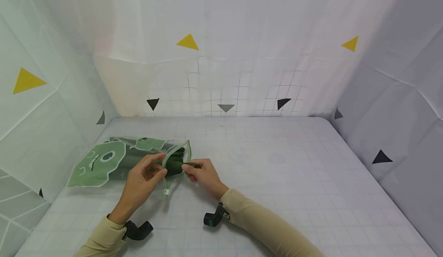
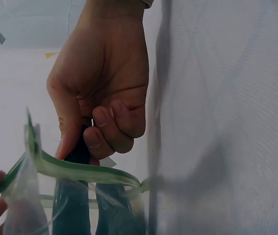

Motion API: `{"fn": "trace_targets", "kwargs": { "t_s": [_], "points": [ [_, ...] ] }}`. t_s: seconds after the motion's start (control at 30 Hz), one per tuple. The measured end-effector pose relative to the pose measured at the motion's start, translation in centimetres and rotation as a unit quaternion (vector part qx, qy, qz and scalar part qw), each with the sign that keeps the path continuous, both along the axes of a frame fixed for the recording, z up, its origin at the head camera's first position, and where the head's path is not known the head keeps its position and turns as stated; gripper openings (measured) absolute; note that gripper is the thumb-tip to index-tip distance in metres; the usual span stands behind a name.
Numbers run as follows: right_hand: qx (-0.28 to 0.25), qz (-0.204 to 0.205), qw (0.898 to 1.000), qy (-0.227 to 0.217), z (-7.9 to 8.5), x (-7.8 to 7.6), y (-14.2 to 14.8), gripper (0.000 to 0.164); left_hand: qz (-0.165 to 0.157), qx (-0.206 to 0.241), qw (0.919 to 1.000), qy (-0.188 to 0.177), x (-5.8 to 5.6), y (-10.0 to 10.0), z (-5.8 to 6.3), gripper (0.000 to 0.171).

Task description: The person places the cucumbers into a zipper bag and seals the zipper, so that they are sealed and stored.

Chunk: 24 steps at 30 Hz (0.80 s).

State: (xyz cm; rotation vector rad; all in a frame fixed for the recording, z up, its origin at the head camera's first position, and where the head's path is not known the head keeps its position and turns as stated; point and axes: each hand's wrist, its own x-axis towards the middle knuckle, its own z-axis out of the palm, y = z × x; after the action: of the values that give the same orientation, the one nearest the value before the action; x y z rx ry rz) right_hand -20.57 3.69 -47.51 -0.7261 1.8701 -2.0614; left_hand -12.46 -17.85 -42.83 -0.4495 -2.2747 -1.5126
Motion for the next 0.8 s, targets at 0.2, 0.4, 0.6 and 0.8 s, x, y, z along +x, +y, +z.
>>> {"fn": "trace_targets", "kwargs": {
  "t_s": [0.2, 0.4, 0.6, 0.8],
  "points": [
    [0.014, 0.0, 1.0, 0.027, 0.0, -0.3, -0.3, 0.038, 0.001, -0.004, 1.0, 0.006, -0.1, 0.0, 0.1, 0.042],
    [0.03, -0.023, 0.998, 0.054, 0.0, -0.4, -0.6, 0.021, 0.002, -0.009, 0.9999, 0.006, 0.0, 0.0, 0.1, 0.042],
    [0.053, -0.038, 0.996, 0.061, 0.2, -0.2, -1.4, 0.026, 0.001, -0.009, 0.9999, 0.003, 0.0, -0.1, 0.0, 0.042],
    [0.071, -0.032, 0.994, 0.071, 0.6, -0.1, -1.6, 0.028, -0.002, -0.005, 1.0, 0.001, 0.0, 0.0, 0.0, 0.042]
  ]
}}
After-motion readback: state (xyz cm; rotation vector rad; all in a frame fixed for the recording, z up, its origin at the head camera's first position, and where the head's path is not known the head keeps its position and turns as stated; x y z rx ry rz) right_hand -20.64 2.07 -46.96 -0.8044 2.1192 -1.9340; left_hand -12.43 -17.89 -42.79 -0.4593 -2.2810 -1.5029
